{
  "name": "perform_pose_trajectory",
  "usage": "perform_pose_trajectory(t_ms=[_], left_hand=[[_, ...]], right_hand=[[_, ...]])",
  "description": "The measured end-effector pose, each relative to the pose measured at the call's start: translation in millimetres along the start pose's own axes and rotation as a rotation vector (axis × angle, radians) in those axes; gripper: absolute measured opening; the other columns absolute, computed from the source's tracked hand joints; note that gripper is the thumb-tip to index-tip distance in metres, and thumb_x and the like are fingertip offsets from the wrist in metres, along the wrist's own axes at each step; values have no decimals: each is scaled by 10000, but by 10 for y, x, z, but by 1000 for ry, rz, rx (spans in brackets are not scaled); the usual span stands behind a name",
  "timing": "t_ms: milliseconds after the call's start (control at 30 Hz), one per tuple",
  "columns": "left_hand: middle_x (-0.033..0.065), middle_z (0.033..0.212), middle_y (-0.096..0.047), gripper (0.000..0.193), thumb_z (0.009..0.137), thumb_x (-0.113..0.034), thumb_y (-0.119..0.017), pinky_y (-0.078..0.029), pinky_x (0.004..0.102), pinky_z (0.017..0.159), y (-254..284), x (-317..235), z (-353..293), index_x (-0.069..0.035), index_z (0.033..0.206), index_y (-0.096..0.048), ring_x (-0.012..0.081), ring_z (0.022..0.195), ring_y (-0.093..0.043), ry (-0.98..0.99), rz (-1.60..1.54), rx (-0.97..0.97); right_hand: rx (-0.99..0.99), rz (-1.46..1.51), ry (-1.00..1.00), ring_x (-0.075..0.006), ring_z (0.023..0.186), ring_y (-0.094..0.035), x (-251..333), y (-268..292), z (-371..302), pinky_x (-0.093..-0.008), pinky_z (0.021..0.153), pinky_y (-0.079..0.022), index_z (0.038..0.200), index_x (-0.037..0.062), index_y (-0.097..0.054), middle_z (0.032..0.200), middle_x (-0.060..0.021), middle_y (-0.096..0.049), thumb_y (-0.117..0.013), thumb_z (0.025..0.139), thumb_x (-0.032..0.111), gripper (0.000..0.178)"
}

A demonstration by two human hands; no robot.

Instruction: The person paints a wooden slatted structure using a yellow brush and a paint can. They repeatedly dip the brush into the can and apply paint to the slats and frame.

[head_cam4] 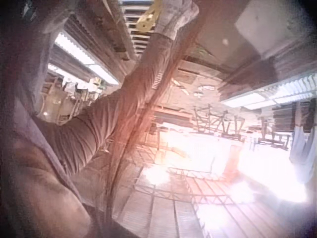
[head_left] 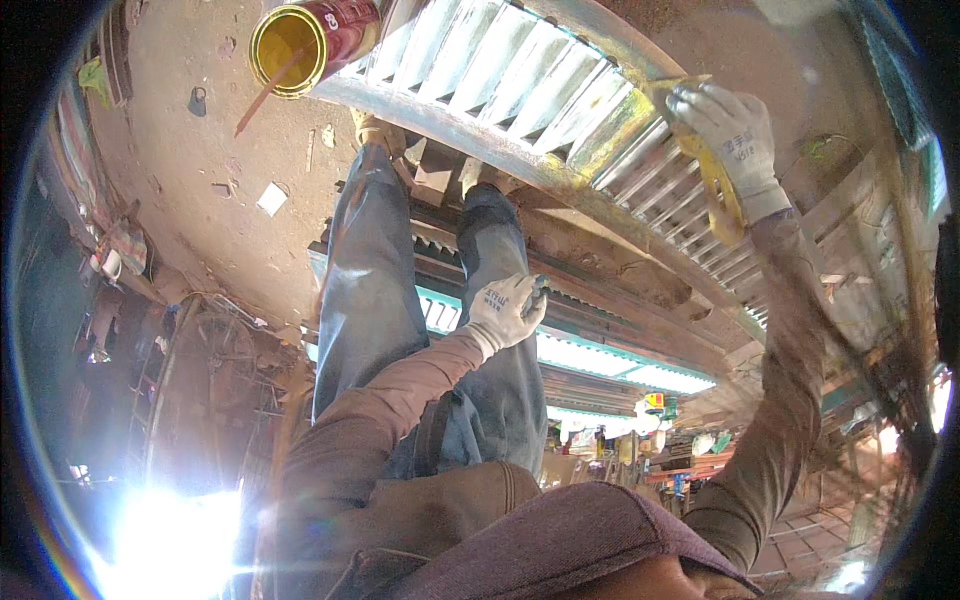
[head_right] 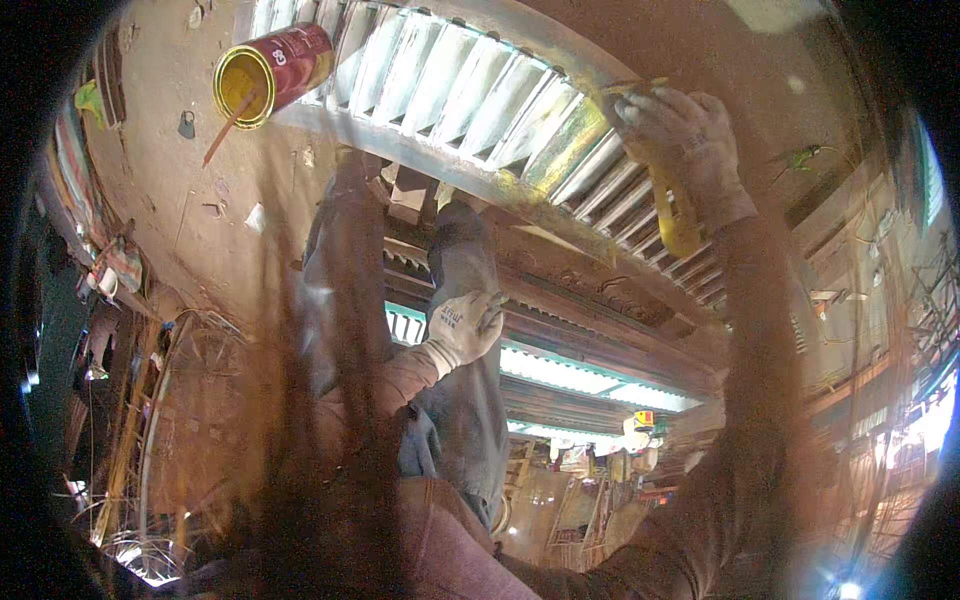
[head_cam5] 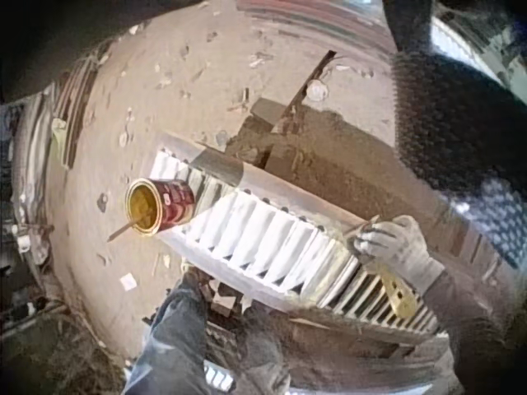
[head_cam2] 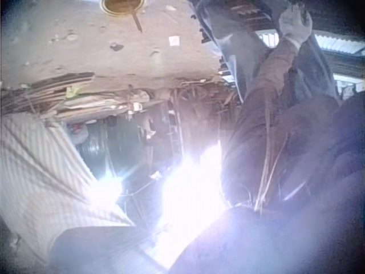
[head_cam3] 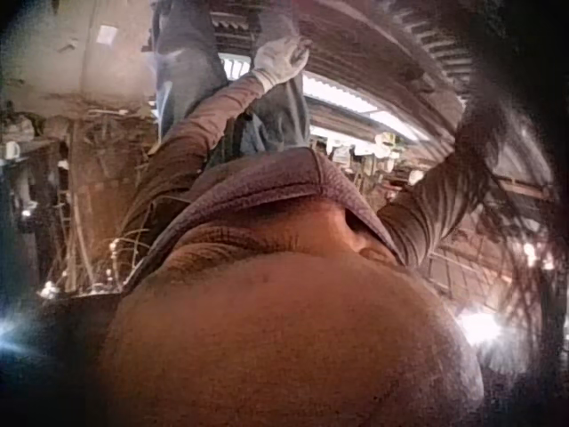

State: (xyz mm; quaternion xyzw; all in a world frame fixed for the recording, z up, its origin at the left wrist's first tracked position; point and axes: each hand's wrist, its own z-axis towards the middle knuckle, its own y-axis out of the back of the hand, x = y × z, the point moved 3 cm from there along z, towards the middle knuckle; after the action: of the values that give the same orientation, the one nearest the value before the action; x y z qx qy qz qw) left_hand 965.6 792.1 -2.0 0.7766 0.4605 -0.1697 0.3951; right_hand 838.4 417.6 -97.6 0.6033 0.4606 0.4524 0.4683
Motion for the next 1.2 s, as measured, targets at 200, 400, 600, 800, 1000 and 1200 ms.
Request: perform_pose_trajectory(t_ms=[200, 400, 600, 800, 1000, 1200], left_hand=[[122, 834, -642, 258, 834, -251, -618, -522, 426, 642, -38, 22, 19, -65, 1012, -594, 332, 720, -644, -15, 33, 32], [175, 857, -618, 327, 850, -197, -666, -516, 399, 770, 56, 470, -74, -38, 1112, -552, 361, 807, -628, 86, -99, -312], [237, 1500, -255, 1003, 855, -292, -734, -273, 392, 1135, 1817, 1019, 564, 8, 1511, -37, 302, 1357, -339, 650, -493, -784], [160, 1354, -430, 654, 807, -73, -751, -482, 357, 911, 3132, 1474, 1120, -82, 1375, -426, 239, 1198, -487, -8, -409, -938], [88, 1023, -642, 267, 824, -75, -702, -510, 373, 770, 3835, 1159, 1214, -97, 1084, -650, 293, 897, -637, -450, 79, -577], [110, 984, -652, 230, 823, -95, -696, -515, 371, 714, 4095, 1068, 1360, -66, 1047, -650, 292, 852, -646, -604, 240, -509]], right_hand=[[157, 30, -55, -113, 1219, -479, 123, 239, 302, -370, 987, -412, 1286, 297, -535, 1320, 117, -527, -605, 857, 280, 435], [-162, 214, -130, -168, 1113, -569, 436, 343, 75, -374, 933, -426, 1178, 254, -625, 1184, 49, -625, -667, 800, 231, 381], [-318, 554, -843, -236, 1085, -595, 1422, 731, -207, -378, 887, -503, 1262, 184, -599, 1179, -66, -632, -636, 867, 99, 405], [-515, 1262, -1060, -255, 1249, -475, 2689, 1024, 932, -359, 1051, -389, 1331, 0, -490, 1381, -167, -461, -595, 945, 135, 422], [-351, 1037, -1149, -240, 1186, -504, 3324, 1692, 2057, -349, 1032, -375, 1336, -17, -465, 1288, -147, -515, -568, 941, 69, 417], [-615, 1373, -1668, -195, 1159, -531, 3700, 1728, 2337, -334, 1011, -413, 1370, 7, -443, 1297, -107, -536, -581, 945, 70, 452]])
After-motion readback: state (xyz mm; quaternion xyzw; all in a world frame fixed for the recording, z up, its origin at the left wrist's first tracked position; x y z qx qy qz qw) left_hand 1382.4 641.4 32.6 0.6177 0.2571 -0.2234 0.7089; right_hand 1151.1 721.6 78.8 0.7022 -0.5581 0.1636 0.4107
